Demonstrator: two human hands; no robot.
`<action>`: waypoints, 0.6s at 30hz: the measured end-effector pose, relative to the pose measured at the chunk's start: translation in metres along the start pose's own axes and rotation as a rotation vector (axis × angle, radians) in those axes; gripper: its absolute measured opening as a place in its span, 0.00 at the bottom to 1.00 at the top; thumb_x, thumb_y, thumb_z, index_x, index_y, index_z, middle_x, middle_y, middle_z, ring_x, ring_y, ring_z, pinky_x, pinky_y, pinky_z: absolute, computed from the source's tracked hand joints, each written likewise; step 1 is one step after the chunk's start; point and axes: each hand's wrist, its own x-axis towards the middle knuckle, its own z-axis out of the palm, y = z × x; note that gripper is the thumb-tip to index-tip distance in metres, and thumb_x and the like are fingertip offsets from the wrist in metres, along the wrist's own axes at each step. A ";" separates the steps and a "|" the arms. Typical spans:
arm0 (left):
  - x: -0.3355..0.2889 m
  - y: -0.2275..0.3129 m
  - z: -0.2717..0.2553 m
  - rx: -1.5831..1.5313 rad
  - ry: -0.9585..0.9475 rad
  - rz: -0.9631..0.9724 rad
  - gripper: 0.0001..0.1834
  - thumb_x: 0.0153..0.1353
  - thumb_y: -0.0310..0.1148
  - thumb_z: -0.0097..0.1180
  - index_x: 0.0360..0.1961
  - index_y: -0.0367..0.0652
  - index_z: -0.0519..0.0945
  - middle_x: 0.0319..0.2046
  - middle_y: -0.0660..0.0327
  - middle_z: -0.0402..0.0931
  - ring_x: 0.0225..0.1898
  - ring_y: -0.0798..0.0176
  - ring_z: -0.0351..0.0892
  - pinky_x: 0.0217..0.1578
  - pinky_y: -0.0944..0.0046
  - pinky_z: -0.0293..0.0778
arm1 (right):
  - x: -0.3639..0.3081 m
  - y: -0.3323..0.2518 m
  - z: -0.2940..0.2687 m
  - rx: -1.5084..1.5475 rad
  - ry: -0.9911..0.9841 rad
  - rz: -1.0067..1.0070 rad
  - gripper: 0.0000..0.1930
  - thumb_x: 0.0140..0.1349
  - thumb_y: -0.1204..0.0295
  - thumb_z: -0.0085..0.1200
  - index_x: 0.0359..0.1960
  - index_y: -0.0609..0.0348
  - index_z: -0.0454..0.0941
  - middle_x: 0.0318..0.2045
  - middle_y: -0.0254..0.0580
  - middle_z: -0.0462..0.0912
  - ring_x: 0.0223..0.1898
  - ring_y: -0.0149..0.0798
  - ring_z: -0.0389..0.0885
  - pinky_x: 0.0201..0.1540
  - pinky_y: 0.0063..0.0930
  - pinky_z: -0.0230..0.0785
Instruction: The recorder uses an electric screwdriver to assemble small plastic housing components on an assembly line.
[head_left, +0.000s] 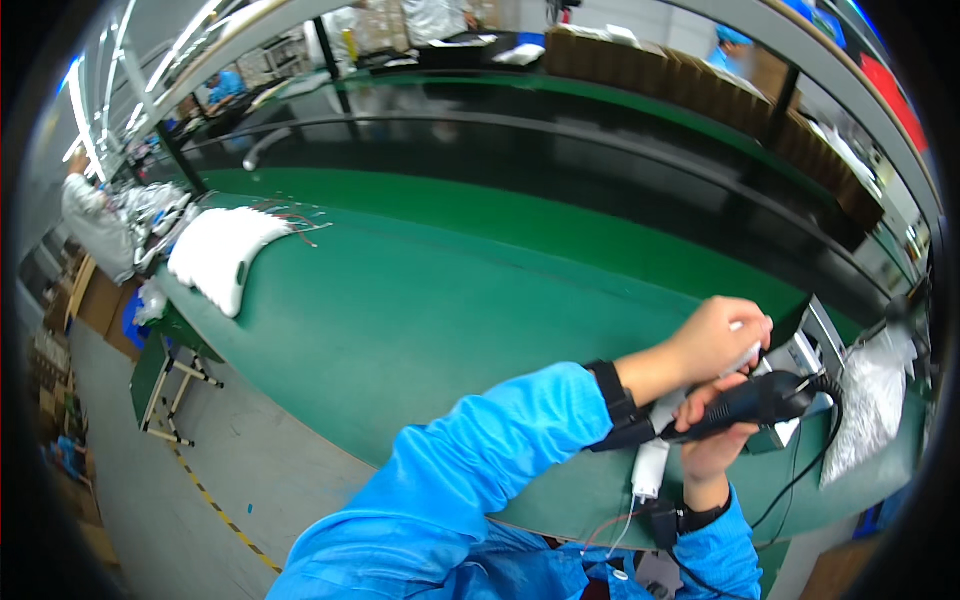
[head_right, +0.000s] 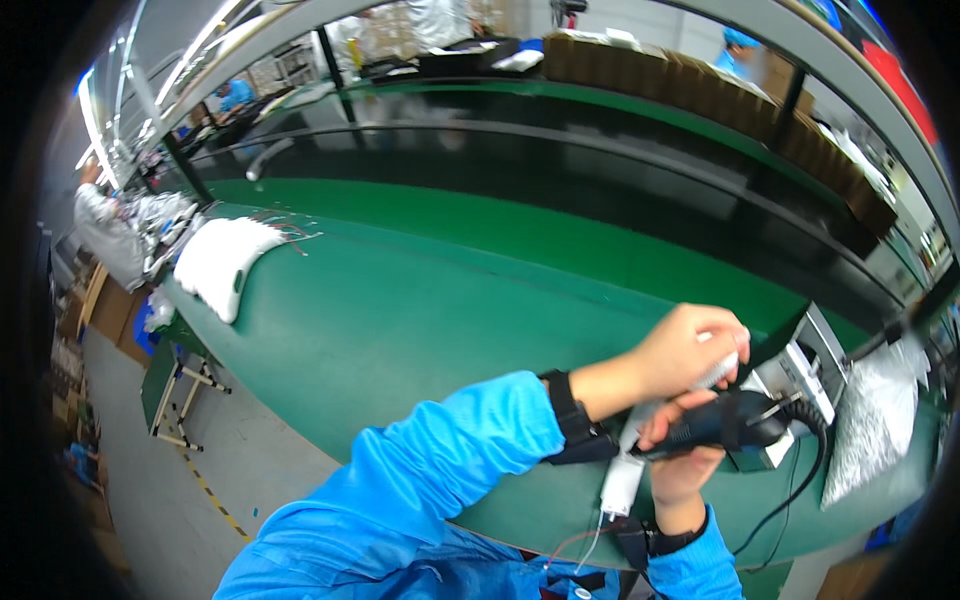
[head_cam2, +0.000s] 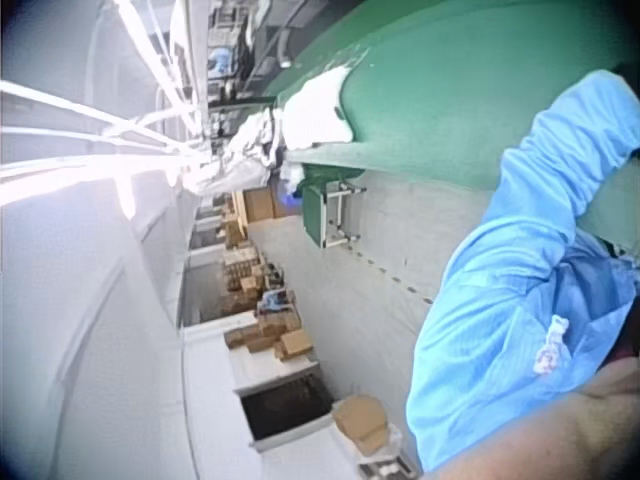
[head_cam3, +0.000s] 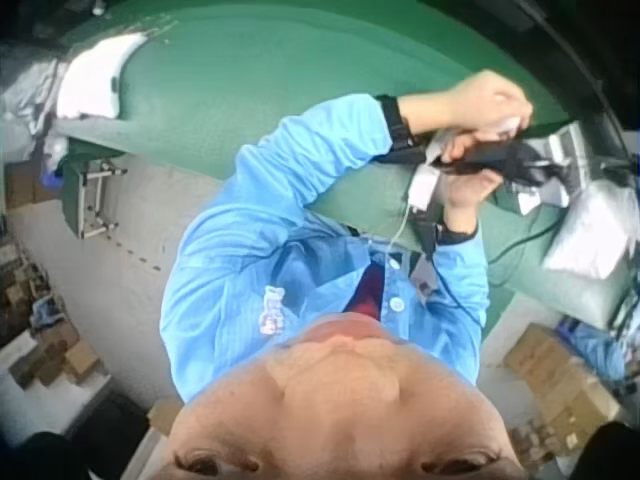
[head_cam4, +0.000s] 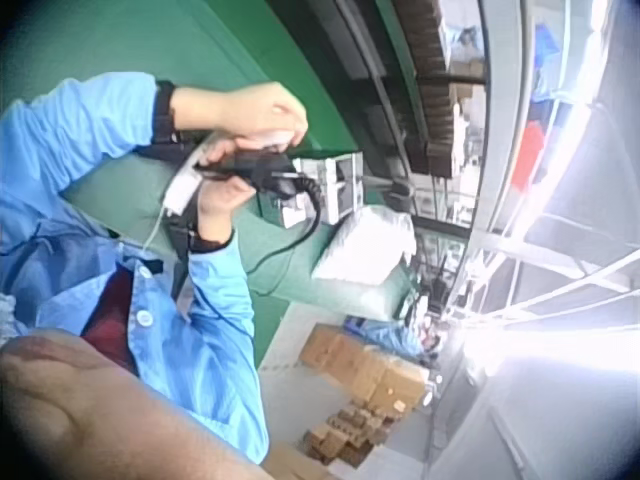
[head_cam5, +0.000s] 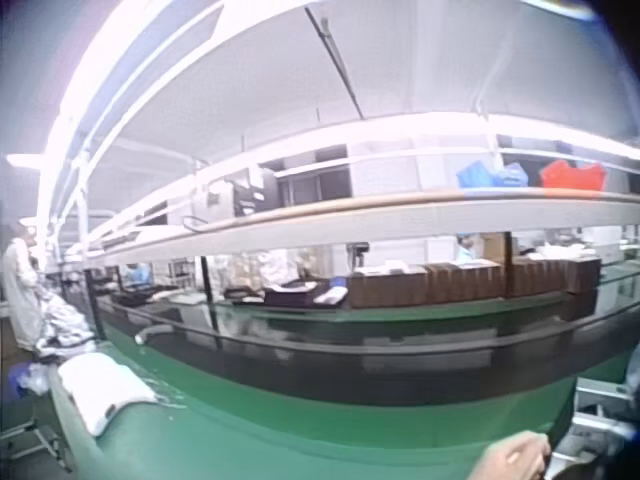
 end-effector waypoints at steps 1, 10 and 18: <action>-0.001 0.002 0.001 0.019 -0.012 0.000 0.13 0.62 0.34 0.48 0.26 0.35 0.76 0.21 0.59 0.76 0.22 0.69 0.75 0.26 0.69 0.73 | 0.000 0.000 0.000 -0.002 -0.006 -0.028 0.42 0.47 0.29 0.48 0.48 0.56 0.64 0.20 0.36 0.69 0.20 0.31 0.70 0.28 0.25 0.66; 0.000 0.008 -0.006 0.064 -0.017 -0.005 0.14 0.62 0.35 0.47 0.26 0.34 0.76 0.20 0.59 0.75 0.23 0.69 0.75 0.26 0.69 0.72 | 0.009 0.004 0.007 -0.049 -0.023 -0.086 0.40 0.51 0.28 0.39 0.46 0.53 0.63 0.19 0.34 0.67 0.18 0.30 0.68 0.26 0.25 0.63; 0.000 0.010 -0.006 0.040 -0.027 -0.022 0.15 0.63 0.35 0.47 0.26 0.34 0.75 0.20 0.59 0.75 0.23 0.70 0.75 0.26 0.70 0.72 | 0.007 0.000 0.009 -0.036 -0.010 -0.067 0.43 0.45 0.28 0.48 0.44 0.58 0.62 0.19 0.36 0.69 0.19 0.32 0.71 0.26 0.25 0.67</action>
